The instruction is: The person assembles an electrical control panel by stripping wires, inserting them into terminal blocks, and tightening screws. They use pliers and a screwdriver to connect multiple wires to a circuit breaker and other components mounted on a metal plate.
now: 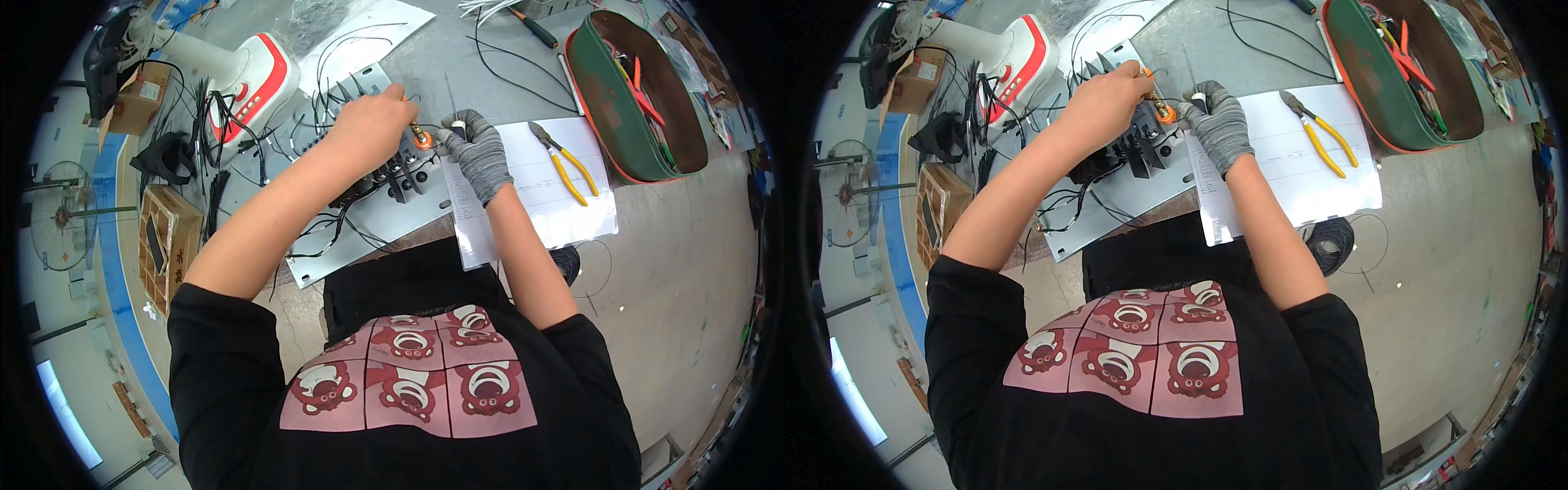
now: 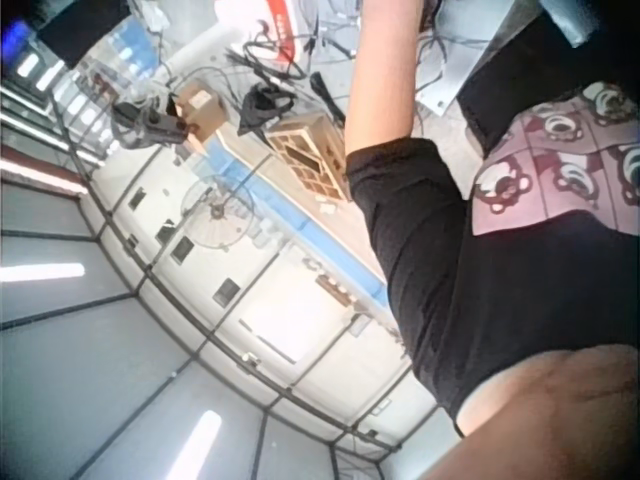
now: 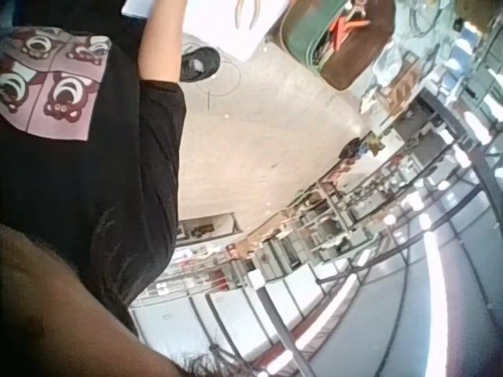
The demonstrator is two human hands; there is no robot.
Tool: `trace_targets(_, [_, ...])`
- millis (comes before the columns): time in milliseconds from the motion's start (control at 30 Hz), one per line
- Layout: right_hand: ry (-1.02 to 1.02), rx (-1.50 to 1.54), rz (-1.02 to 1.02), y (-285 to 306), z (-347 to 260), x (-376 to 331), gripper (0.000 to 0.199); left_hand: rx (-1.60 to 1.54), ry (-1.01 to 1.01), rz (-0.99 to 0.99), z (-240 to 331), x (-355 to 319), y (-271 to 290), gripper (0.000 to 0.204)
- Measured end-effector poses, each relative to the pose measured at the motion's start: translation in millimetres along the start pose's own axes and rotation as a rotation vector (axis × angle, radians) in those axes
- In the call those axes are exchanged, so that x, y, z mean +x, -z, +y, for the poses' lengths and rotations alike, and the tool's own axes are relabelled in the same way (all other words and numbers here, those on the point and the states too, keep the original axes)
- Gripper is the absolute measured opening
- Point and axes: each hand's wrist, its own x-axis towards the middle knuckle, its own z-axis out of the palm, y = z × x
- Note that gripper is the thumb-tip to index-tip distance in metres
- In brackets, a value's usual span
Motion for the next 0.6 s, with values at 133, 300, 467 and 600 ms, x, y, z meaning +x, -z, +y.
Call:
trace_targets(133, [-0.004, -0.071, -0.106, 17.2, -15.0, -8.0, 0.027, -0.137, -0.024, 0.004, -6.5, 1.6, -1.8, 0.012])
trace_targets(300, [-0.032, -0.129, -0.254, 33.7, -22.3, -18.2, 0.034, -0.160, -0.086, 0.004, 0.4, -3.5, 17.2, 0.010])
trace_targets(467, [0.019, -0.043, -0.321, 39.9, -14.7, -25.5, 0.032, -0.210, -0.038, -0.126, 6.3, -9.7, 24.0, 0.012])
trace_targets(600, [-0.049, -0.030, -0.414, 37.1, -7.2, -17.0, 0.031, -0.380, -0.065, -0.096, 9.5, -9.3, 17.0, 0.013])
